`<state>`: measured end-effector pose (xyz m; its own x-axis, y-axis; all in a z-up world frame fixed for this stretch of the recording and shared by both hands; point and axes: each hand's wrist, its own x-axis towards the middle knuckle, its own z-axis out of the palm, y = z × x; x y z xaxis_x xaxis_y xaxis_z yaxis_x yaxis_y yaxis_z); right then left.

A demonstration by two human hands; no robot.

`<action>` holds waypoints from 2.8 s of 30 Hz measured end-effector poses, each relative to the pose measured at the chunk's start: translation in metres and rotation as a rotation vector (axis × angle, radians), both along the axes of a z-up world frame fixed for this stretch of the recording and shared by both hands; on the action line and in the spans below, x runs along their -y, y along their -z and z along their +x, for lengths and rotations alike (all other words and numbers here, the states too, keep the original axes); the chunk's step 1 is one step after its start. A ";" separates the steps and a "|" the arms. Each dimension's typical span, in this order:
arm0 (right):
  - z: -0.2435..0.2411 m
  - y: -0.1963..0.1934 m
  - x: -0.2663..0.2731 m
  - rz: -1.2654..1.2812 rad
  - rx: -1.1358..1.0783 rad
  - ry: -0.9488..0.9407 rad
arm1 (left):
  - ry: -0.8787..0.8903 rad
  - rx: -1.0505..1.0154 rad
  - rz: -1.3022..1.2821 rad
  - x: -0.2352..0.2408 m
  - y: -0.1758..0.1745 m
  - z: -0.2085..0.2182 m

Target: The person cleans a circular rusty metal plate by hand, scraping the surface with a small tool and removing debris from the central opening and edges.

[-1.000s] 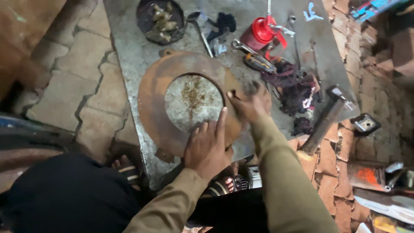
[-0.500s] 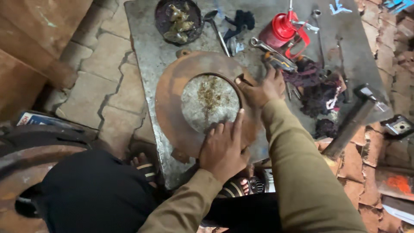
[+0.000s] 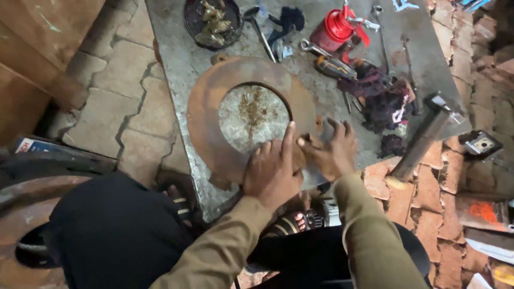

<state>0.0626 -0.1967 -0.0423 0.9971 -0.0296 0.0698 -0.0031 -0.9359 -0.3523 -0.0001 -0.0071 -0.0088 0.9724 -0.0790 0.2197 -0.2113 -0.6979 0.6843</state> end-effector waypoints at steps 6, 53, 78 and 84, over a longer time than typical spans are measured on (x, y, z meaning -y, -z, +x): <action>0.001 0.010 -0.012 0.054 0.095 0.125 | 0.025 0.019 0.036 -0.001 0.000 -0.003; -0.034 -0.013 -0.066 0.018 0.253 0.035 | 0.626 0.084 0.603 -0.134 -0.012 0.032; -0.063 -0.006 -0.082 0.036 0.250 -0.029 | 0.849 0.269 0.431 -0.151 -0.010 0.072; -0.038 0.003 -0.069 -0.033 0.295 0.069 | 0.837 0.317 0.409 -0.149 -0.002 0.072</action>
<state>0.0247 -0.1278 -0.0451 0.9292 -0.0899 0.3584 0.0306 -0.9479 -0.3171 0.0723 0.1421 -0.0066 0.4686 -0.8432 0.2636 -0.8774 -0.4097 0.2494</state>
